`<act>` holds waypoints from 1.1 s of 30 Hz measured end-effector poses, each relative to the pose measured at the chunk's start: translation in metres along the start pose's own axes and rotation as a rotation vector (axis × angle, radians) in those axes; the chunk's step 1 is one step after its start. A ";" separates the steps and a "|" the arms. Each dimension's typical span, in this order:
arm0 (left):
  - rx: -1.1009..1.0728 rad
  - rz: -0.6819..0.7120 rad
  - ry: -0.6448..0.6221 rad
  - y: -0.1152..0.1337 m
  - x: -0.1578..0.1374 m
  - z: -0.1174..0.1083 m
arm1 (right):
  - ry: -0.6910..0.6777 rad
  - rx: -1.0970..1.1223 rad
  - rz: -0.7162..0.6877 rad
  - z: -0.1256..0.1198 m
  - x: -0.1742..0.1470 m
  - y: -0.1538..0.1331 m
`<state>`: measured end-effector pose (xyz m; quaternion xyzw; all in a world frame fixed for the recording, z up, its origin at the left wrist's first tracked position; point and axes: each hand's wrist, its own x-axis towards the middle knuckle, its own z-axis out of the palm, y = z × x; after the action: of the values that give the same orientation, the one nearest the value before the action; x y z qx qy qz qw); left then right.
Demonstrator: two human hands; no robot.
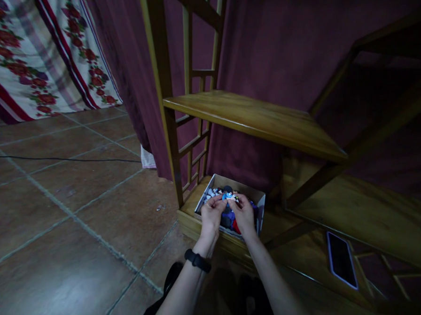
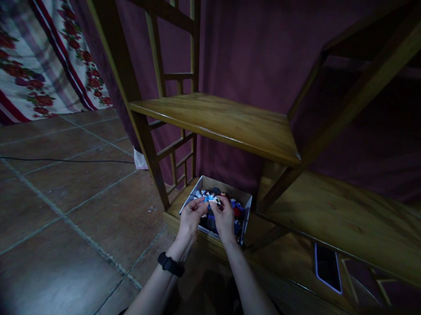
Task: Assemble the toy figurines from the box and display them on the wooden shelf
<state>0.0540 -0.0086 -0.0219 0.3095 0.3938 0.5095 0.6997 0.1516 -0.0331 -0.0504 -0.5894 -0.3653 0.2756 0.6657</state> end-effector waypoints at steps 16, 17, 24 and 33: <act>-0.109 -0.308 -0.011 0.003 0.012 -0.014 | -0.045 0.324 0.399 -0.010 0.001 -0.004; -0.112 -0.322 -0.025 0.003 0.012 -0.014 | -0.051 0.358 0.413 -0.009 0.001 -0.002; -0.173 -0.410 -0.041 0.004 0.010 -0.015 | -0.077 0.361 0.410 -0.011 0.001 0.004; -0.234 -0.467 0.020 0.000 0.014 -0.014 | -0.100 0.395 0.412 -0.010 0.003 0.021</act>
<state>0.0438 0.0051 -0.0323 0.1222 0.4001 0.3791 0.8254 0.1631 -0.0337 -0.0706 -0.4958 -0.2097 0.4996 0.6787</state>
